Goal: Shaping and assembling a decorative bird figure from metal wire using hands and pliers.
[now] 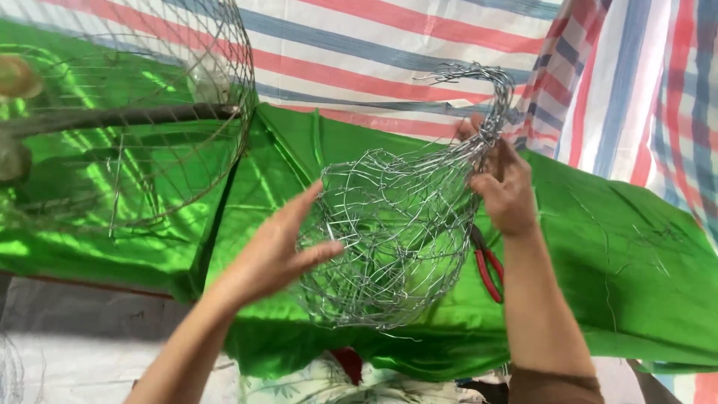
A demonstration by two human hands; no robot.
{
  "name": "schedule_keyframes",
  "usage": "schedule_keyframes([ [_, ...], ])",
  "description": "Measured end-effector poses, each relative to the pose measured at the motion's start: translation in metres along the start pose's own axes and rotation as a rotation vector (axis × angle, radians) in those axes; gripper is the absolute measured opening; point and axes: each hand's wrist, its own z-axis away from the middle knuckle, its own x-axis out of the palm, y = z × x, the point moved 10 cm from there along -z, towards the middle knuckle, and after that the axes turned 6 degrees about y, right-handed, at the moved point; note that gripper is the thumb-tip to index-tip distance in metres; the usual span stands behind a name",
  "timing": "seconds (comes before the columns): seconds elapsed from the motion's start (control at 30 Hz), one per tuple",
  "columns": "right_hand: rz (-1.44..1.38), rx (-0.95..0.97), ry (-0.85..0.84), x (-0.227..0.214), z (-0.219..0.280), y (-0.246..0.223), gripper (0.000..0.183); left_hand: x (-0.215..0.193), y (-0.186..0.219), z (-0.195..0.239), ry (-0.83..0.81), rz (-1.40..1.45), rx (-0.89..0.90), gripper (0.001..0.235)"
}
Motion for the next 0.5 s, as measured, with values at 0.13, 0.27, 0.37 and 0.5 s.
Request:
schedule_keyframes([
  [0.13, 0.177, 0.033, 0.300, 0.004, 0.025, -0.029, 0.047, 0.020, -0.014, 0.014, -0.072, 0.017, -0.038, 0.099],
  [0.27, 0.401, -0.024, 0.198, 0.030, 0.023, -0.048, 0.080, 0.019, 0.002, 0.024, 0.174, -0.018, 0.169, 0.087],
  [0.37, 0.305, 0.032, 0.156, 0.029, 0.010, -0.041, 0.078, 0.028, 0.019, 0.042, 0.375, -0.025, 0.320, 0.083],
  [0.5, 0.030, 0.058, -0.065, 0.029, -0.014, -0.017, 0.081, 0.058, 0.054, 0.077, 0.544, -0.084, 0.447, 0.061],
])
